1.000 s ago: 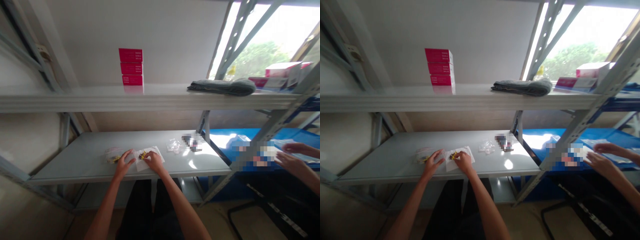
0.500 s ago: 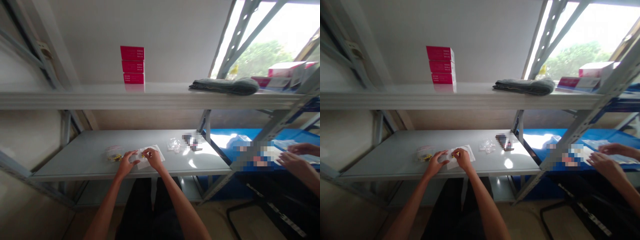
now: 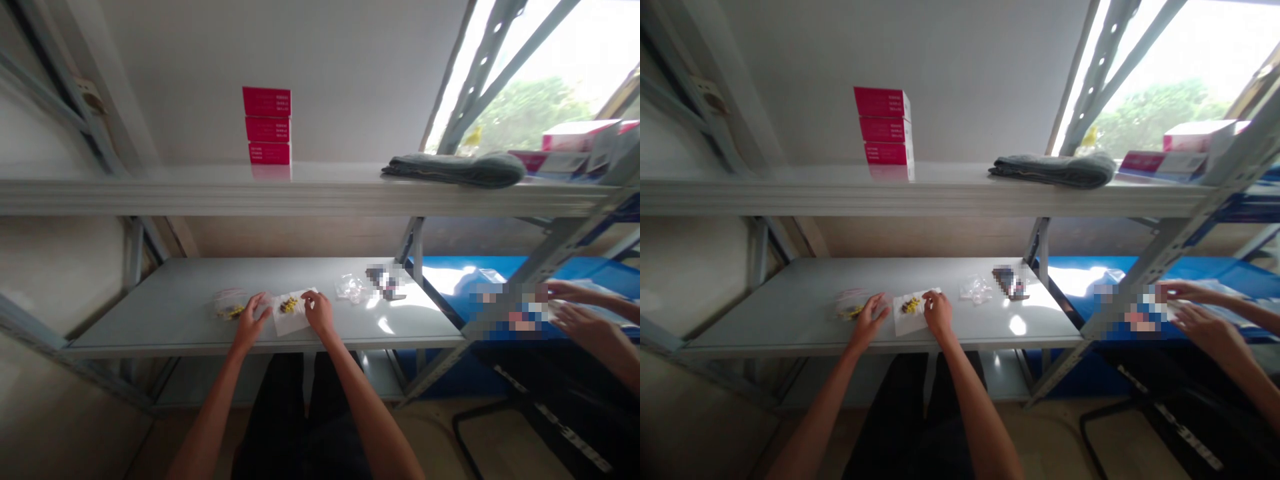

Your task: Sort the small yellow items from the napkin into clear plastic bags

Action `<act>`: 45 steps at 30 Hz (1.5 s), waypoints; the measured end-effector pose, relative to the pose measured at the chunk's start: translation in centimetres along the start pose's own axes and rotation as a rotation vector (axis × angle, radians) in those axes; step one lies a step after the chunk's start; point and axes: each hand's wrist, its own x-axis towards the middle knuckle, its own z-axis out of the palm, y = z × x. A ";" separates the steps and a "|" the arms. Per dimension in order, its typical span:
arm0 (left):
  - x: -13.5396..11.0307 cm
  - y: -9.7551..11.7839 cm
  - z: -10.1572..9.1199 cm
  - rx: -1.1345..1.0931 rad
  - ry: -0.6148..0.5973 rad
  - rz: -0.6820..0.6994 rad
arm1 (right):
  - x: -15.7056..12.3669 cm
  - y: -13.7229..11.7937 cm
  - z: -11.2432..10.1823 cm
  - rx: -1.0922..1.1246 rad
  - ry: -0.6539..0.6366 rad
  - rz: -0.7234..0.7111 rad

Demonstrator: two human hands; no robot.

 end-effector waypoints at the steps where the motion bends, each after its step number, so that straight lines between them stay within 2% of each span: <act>1: 0.0 -0.1 0.0 -0.027 0.016 -0.009 | -0.2 0.4 -0.3 -0.070 -0.014 -0.003; 4: 0.1 -0.3 0.0 -0.086 0.023 -0.015 | -1.0 1.2 -0.8 -0.200 -0.111 -0.072; 7: 0.0 -0.1 0.0 -0.056 0.011 -0.015 | -1.7 1.4 -0.8 -0.254 -0.139 -0.121; 13: -0.2 0.5 -0.1 0.069 -0.094 0.010 | -0.3 0.7 0.0 -0.236 -0.108 -0.099; 18: -0.2 1.0 -0.1 0.052 -0.088 0.007 | 0.9 0.9 0.7 -0.237 -0.187 -0.098; 25: -0.4 1.5 -0.1 0.069 -0.107 0.010 | 0.7 1.6 1.1 -0.218 -0.155 -0.059; 38: -0.4 1.4 -0.1 0.092 -0.119 0.034 | 1.4 0.7 1.0 -0.306 -0.238 0.026; 42: -0.3 1.4 -0.1 0.082 -0.118 0.050 | 0.9 -0.1 0.4 -0.192 -0.151 -0.055; 45: -0.3 1.5 -0.1 0.074 -0.138 0.067 | 0.6 -1.4 0.1 0.025 -0.203 -0.174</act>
